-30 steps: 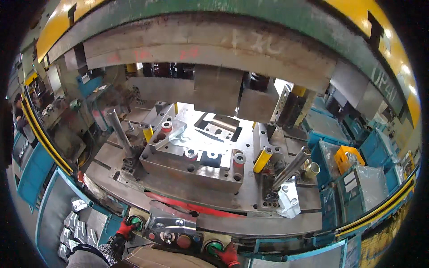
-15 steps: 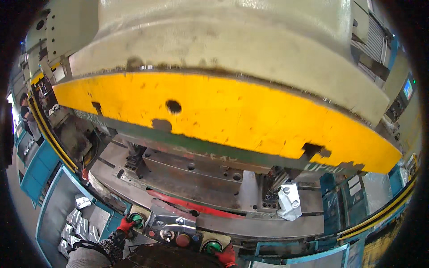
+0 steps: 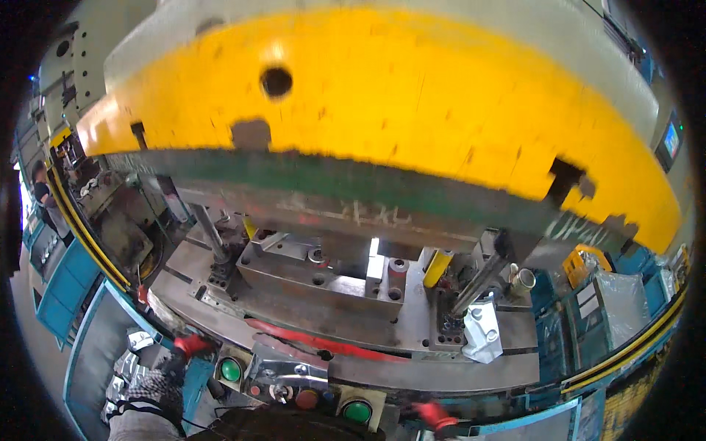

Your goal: Operate a heavy industrial stamping press to shape metal components.

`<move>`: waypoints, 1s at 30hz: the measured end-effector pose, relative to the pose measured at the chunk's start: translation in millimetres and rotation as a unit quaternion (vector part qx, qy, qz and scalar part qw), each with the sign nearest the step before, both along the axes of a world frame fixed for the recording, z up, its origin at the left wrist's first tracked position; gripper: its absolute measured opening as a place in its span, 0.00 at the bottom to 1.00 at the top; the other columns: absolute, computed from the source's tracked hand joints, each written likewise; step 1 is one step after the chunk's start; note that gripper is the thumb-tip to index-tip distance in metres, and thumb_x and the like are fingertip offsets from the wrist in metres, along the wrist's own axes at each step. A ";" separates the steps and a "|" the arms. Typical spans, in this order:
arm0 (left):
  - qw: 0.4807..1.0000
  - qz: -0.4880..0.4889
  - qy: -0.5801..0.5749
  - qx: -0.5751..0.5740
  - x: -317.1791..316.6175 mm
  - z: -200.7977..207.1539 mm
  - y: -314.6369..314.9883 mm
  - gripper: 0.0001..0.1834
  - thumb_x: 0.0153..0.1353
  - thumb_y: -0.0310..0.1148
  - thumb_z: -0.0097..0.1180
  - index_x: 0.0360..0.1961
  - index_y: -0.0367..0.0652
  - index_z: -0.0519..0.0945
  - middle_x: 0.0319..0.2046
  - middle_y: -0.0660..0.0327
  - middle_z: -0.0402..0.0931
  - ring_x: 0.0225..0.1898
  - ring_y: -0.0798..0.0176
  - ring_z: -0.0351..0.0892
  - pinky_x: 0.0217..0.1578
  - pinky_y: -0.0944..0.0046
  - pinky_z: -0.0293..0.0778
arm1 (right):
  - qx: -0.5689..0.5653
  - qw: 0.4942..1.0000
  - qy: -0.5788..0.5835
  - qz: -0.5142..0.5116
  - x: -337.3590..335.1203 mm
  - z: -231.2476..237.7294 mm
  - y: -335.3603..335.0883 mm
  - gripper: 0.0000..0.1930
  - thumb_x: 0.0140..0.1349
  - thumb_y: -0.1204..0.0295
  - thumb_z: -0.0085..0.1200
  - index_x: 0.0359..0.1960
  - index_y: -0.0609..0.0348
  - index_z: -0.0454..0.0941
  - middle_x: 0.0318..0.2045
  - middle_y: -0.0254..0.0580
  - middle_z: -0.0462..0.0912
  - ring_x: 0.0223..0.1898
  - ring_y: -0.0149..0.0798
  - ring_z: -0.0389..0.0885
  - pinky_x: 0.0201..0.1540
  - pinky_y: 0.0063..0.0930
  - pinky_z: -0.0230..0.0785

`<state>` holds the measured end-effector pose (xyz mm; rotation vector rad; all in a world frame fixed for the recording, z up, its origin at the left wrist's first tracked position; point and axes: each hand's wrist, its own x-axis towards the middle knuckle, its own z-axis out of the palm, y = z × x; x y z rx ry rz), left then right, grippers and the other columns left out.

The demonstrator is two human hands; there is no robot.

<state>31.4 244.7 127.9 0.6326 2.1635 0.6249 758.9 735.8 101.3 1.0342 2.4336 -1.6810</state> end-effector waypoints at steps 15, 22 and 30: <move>0.793 -0.537 0.280 0.069 114.7 328.7 577.5 0.69 0.46 0.56 0.83 0.84 0.47 0.56 0.78 0.44 0.62 0.79 0.42 0.62 0.76 0.46 0.62 | 0.341 0.850 -0.286 -0.282 10.8 100.2 232.9 0.79 0.38 0.43 0.83 0.84 0.63 0.38 0.82 0.63 0.52 0.81 0.65 0.54 0.81 0.53 0.54; 0.828 -0.544 0.137 -0.013 69.3 265.9 635.3 0.67 0.44 0.51 0.85 0.82 0.46 0.60 0.79 0.47 0.62 0.78 0.47 0.65 0.74 0.51 0.67 | 0.311 0.885 -0.204 -0.279 4.9 97.8 249.5 0.79 0.38 0.44 0.85 0.84 0.62 0.41 0.76 0.60 0.68 0.74 0.62 0.70 0.75 0.50 0.65; 0.795 -0.473 0.282 0.254 120.3 400.7 507.1 0.66 0.44 0.52 0.86 0.80 0.37 0.61 0.70 0.42 0.73 0.69 0.43 0.75 0.70 0.50 0.70 | 0.336 0.884 -0.228 -0.233 -4.7 101.6 259.7 0.81 0.37 0.40 0.84 0.83 0.67 0.38 0.72 0.66 0.72 0.70 0.66 0.74 0.70 0.50 0.71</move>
